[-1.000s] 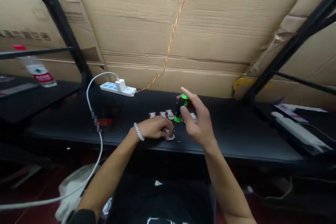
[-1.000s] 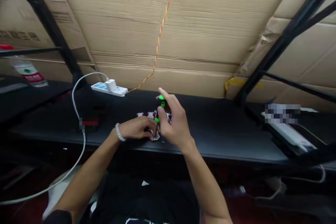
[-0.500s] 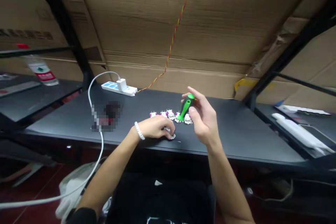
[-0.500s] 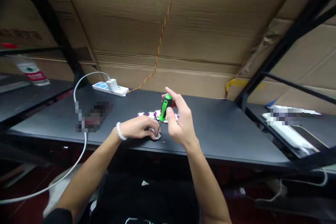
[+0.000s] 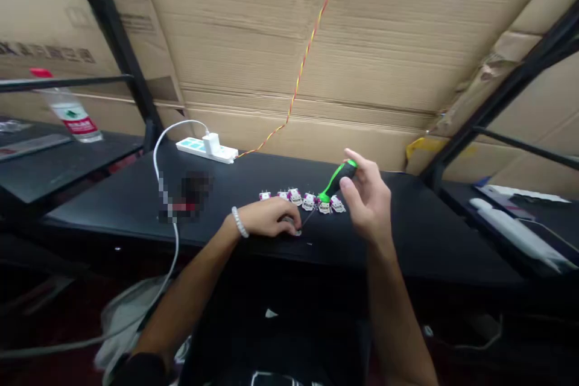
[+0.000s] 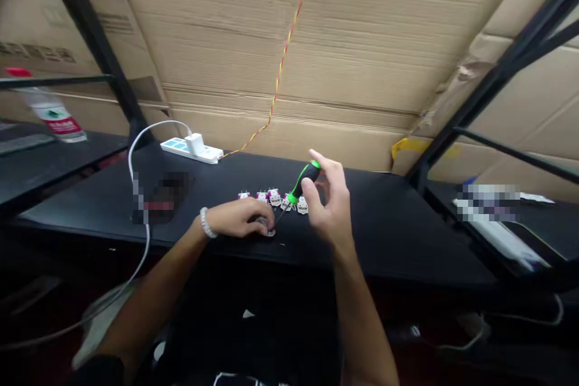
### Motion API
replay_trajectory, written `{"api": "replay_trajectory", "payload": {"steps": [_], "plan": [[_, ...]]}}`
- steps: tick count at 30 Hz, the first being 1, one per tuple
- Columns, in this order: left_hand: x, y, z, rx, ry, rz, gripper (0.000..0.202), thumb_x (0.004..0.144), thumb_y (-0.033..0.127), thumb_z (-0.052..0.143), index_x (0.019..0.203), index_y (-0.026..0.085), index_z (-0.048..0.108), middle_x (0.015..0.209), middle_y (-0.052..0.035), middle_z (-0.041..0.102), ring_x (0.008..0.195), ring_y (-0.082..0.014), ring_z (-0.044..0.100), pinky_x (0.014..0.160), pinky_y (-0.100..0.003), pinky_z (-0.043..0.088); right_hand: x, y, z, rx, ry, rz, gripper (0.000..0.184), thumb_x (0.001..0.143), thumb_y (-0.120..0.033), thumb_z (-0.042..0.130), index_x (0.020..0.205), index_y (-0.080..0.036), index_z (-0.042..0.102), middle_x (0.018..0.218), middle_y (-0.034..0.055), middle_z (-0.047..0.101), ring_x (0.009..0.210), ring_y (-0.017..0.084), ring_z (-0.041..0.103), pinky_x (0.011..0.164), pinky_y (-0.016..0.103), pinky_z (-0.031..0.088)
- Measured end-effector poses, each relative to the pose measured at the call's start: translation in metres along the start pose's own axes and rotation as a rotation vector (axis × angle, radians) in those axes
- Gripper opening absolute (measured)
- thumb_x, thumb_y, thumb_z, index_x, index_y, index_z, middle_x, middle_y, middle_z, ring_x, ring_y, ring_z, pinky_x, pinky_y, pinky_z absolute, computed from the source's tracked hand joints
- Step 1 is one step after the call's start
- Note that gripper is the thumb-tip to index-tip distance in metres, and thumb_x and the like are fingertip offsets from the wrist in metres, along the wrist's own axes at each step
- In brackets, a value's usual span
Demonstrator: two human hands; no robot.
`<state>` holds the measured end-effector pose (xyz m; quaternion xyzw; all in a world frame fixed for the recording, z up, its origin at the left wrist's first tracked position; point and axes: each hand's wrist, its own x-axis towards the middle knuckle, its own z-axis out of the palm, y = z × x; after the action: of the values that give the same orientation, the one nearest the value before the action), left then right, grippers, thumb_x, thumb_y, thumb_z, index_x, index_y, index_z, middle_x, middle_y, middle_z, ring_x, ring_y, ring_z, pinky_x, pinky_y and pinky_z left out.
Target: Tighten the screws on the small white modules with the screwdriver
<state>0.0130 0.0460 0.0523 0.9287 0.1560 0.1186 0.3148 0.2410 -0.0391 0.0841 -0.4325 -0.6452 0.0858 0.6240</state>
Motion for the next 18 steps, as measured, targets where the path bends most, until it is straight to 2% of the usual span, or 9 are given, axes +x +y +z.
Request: {"api": "replay_trajectory", "payload": {"steps": [2, 4, 9, 15, 18], "plan": [[-0.001, 0.001, -0.001, -0.006, -0.007, -0.008, 0.004, 0.094, 0.013, 0.078, 0.095, 0.016, 0.080, 0.100, -0.0059, 0.083, 0.096, -0.0192, 0.076, 0.090, -0.025, 0.053, 0.003, 0.004, -0.001, -0.064, 0.048, -0.002, 0.050, 0.091, -0.041, 0.079, 0.139, -0.028, 0.071, 0.122, 0.0086, 0.068, 0.099, 0.023, 0.069, 0.083, 0.038, 0.063], [-0.001, 0.001, -0.002, -0.007, -0.012, -0.015, 0.003, 0.094, 0.015, 0.079, 0.095, 0.017, 0.080, 0.099, -0.0051, 0.083, 0.095, -0.0189, 0.076, 0.089, -0.025, 0.053, 0.005, 0.010, -0.001, -0.037, 0.037, 0.038, 0.053, 0.090, -0.041, 0.081, 0.140, -0.027, 0.070, 0.117, 0.0079, 0.070, 0.093, 0.021, 0.069, 0.082, 0.038, 0.063], [-0.001, 0.001, -0.002, 0.003, -0.006, -0.042, 0.003, 0.094, 0.017, 0.078, 0.096, 0.018, 0.080, 0.100, -0.0052, 0.083, 0.097, -0.0198, 0.076, 0.090, -0.026, 0.053, 0.009, 0.026, -0.002, 0.192, -0.018, 0.105, 0.054, 0.097, -0.043, 0.070, 0.148, -0.025, 0.064, 0.125, 0.0102, 0.075, 0.102, 0.025, 0.077, 0.101, 0.047, 0.063], [-0.002, 0.001, -0.002, -0.041, -0.013, -0.033, 0.005, 0.095, 0.020, 0.077, 0.097, 0.018, 0.080, 0.099, -0.0050, 0.082, 0.095, -0.0195, 0.075, 0.088, -0.026, 0.053, 0.012, 0.032, 0.003, 0.084, 0.031, 0.132, 0.062, 0.087, -0.046, 0.084, 0.143, -0.027, 0.067, 0.113, 0.0075, 0.073, 0.091, 0.021, 0.071, 0.082, 0.040, 0.066], [-0.002, 0.001, -0.002, -0.040, -0.010, -0.039, 0.004, 0.094, 0.020, 0.077, 0.096, 0.018, 0.080, 0.099, -0.0051, 0.082, 0.094, -0.0195, 0.075, 0.089, -0.027, 0.052, 0.013, 0.036, 0.003, 0.170, 0.008, 0.146, 0.062, 0.089, -0.043, 0.081, 0.145, -0.025, 0.065, 0.117, 0.0092, 0.075, 0.097, 0.023, 0.074, 0.095, 0.045, 0.065]]}}
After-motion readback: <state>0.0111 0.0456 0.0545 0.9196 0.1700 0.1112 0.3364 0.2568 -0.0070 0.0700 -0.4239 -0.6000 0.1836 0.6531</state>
